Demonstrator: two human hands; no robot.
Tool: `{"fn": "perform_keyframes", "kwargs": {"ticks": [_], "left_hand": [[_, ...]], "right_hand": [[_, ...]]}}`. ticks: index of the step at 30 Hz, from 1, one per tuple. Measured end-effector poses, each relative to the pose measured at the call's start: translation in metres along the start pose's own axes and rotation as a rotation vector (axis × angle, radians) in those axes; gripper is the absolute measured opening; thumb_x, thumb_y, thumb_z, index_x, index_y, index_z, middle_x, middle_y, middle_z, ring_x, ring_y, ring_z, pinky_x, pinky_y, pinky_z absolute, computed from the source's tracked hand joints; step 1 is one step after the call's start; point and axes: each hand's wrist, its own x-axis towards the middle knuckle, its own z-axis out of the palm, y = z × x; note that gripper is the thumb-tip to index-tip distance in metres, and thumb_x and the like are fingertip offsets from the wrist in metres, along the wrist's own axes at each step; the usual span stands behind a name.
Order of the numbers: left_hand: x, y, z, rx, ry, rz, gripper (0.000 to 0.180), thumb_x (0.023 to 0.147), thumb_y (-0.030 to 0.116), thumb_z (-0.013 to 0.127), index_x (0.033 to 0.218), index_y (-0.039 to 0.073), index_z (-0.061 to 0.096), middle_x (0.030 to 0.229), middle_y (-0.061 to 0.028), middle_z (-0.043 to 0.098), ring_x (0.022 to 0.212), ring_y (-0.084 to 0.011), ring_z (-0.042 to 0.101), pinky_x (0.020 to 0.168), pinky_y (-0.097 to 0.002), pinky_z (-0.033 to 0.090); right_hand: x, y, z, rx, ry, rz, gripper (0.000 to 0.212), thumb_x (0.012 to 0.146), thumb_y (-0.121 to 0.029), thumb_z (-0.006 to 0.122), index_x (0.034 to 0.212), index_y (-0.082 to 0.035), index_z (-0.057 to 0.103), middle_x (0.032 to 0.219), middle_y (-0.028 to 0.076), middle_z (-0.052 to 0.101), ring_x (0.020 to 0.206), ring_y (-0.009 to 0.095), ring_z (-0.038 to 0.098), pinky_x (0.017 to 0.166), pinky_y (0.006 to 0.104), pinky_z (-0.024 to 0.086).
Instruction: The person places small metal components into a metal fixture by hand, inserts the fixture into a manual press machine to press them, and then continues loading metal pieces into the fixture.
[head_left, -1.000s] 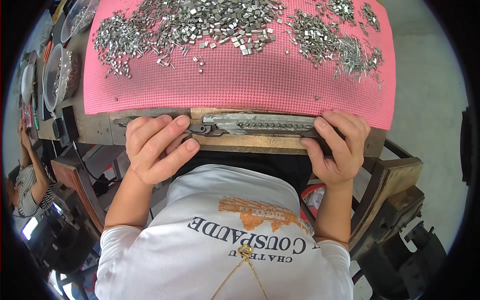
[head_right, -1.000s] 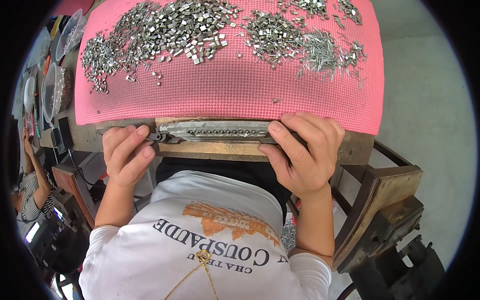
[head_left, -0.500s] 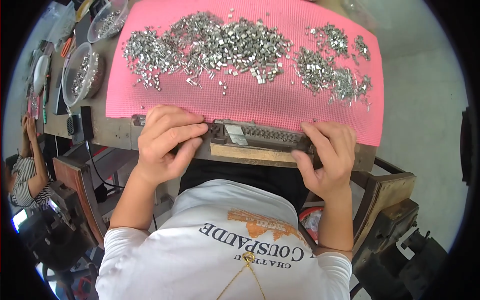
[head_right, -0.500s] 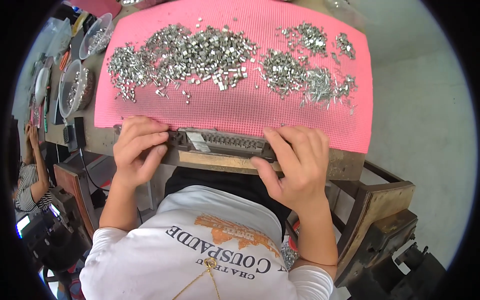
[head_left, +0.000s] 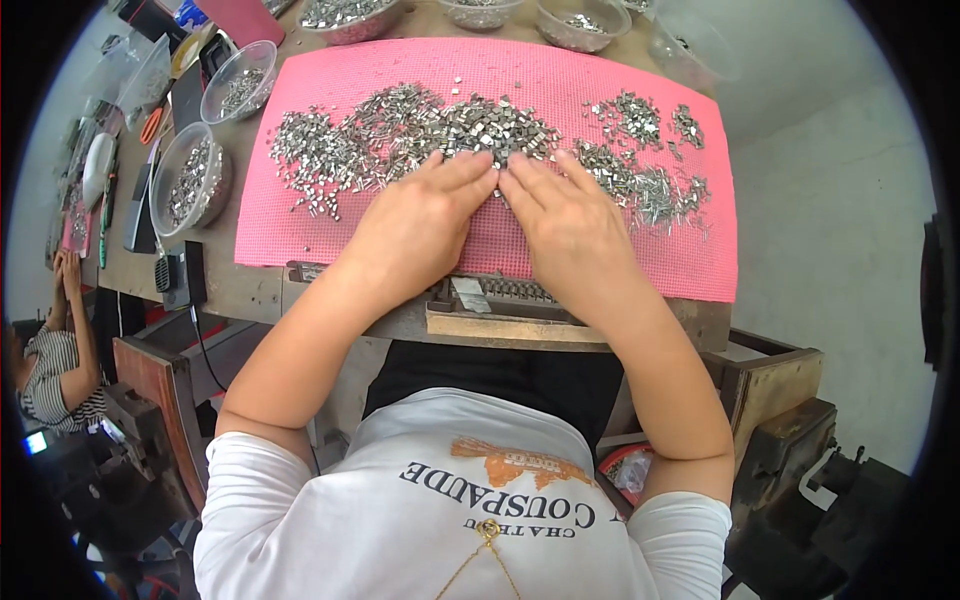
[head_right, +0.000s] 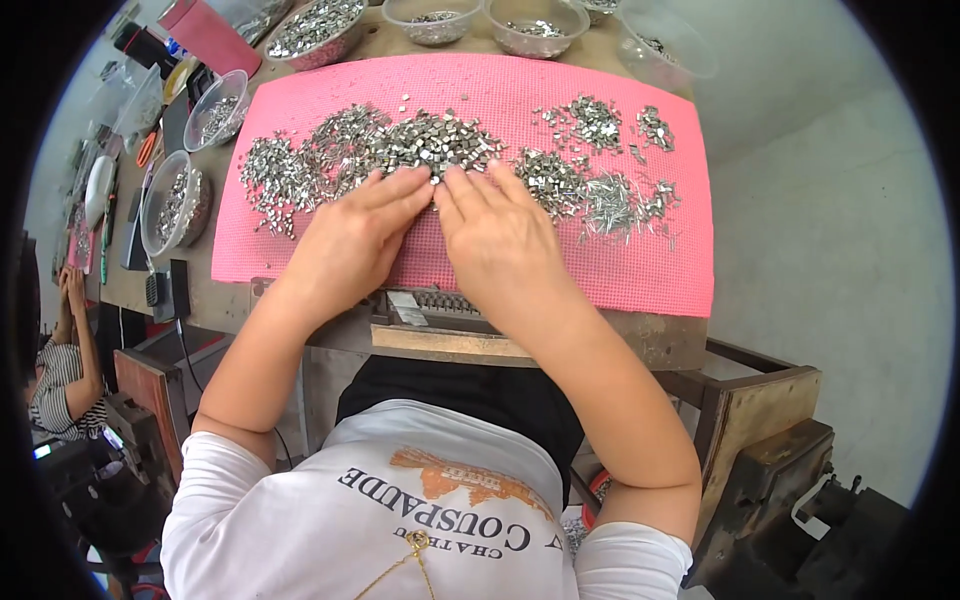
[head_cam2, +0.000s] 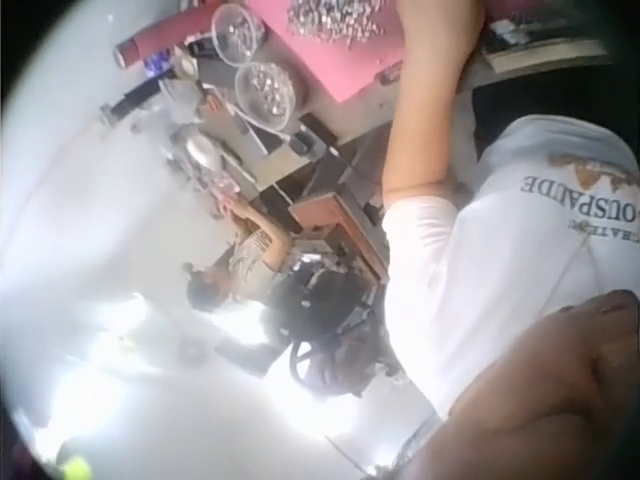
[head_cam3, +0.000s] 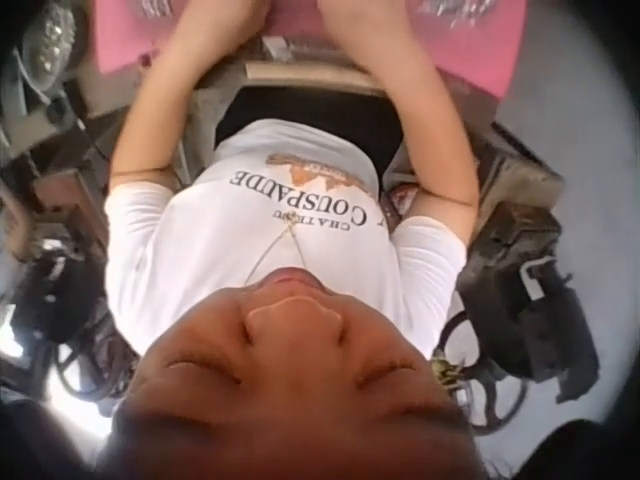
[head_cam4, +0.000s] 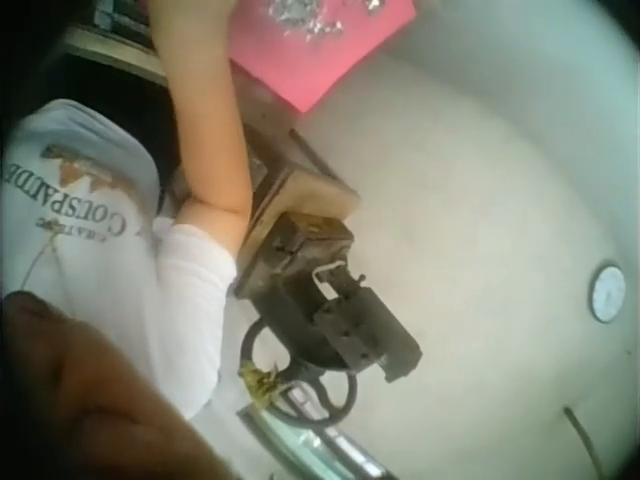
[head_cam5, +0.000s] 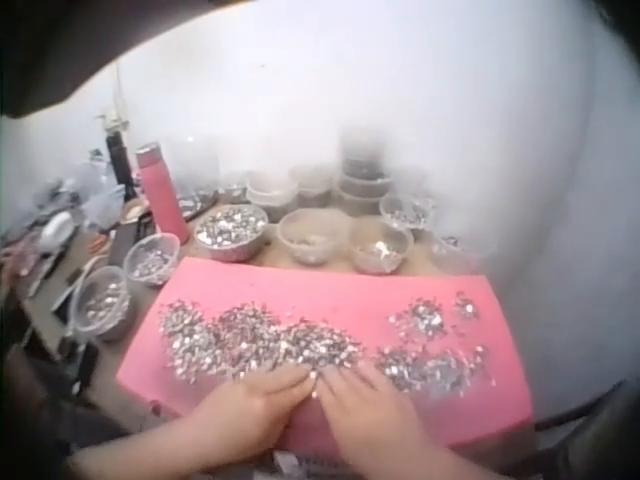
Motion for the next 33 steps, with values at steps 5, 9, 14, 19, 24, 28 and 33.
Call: {"fn": "perform_keyframes", "kwargs": {"ticks": [5,9,14,19,24,28,33], "left_hand": [[-0.021,0.014,-0.011,-0.169,-0.090,0.048,0.037,0.084,-0.007,0.069,0.119,0.002,0.075,0.132,-0.0163,0.070,0.125,-0.0349,0.067,0.115,-0.0489,0.049],[-0.031,0.021,-0.017,-0.282,-0.083,0.062,0.031,0.086,-0.003,0.071,0.116,0.004,0.077,0.124,-0.0147,0.074,0.124,-0.0348,0.068,0.117,-0.0526,0.045],[-0.045,0.012,-0.026,-0.257,0.015,0.004,0.026,0.087,0.000,0.074,0.113,0.005,0.079,0.115,-0.0124,0.076,0.122,-0.0341,0.069,0.115,-0.0529,0.046],[-0.055,0.015,-0.023,-0.264,0.060,-0.074,0.024,0.086,0.002,0.077,0.109,0.004,0.080,0.111,-0.0116,0.078,0.120,-0.0346,0.069,0.107,-0.0475,0.050],[-0.051,0.017,-0.018,-0.204,0.154,-0.045,0.021,0.084,0.004,0.078,0.105,0.007,0.080,0.106,-0.0091,0.077,0.114,-0.0360,0.069,0.102,-0.0447,0.054],[-0.045,0.018,-0.014,-0.171,0.154,-0.056,0.021,0.084,0.005,0.078,0.105,0.007,0.080,0.106,-0.0088,0.077,0.117,-0.0358,0.067,0.103,-0.0454,0.053],[-0.047,0.006,-0.012,-0.106,0.171,-0.050,0.021,0.084,0.009,0.080,0.104,0.009,0.080,0.108,-0.0083,0.077,0.119,-0.0359,0.065,0.105,-0.0462,0.052]], "right_hand": [[-0.031,-0.018,-0.013,0.060,0.004,-0.011,0.042,0.087,0.000,0.059,0.128,0.005,0.067,0.138,0.018,0.066,0.128,0.033,0.063,0.118,0.0499,0.042],[-0.046,-0.025,-0.042,0.129,-0.057,-0.006,0.039,0.089,-0.004,0.060,0.126,0.001,0.069,0.133,0.018,0.068,0.126,0.031,0.064,0.117,0.0510,0.042],[-0.045,-0.056,-0.139,0.528,-0.048,-0.076,0.033,0.082,-0.005,0.070,0.113,-0.009,0.076,0.124,0.008,0.071,0.102,0.023,0.072,0.107,0.0472,0.050],[-0.019,-0.085,-0.159,0.617,0.016,-0.053,0.029,0.076,-0.009,0.073,0.105,-0.007,0.075,0.116,0.012,0.073,0.098,0.026,0.073,0.100,0.0511,0.053],[-0.022,-0.078,-0.175,0.608,-0.009,-0.003,0.026,0.079,-0.010,0.074,0.105,-0.009,0.075,0.113,0.012,0.074,0.099,0.028,0.073,0.098,0.0523,0.054],[0.008,-0.086,-0.174,0.604,-0.019,0.011,0.024,0.081,-0.011,0.075,0.105,-0.010,0.075,0.111,0.011,0.074,0.099,0.029,0.073,0.096,0.0533,0.054],[0.025,-0.082,-0.175,0.612,-0.081,0.029,0.022,0.083,-0.013,0.076,0.105,-0.012,0.075,0.109,0.011,0.074,0.100,0.030,0.073,0.094,0.0545,0.055]]}}
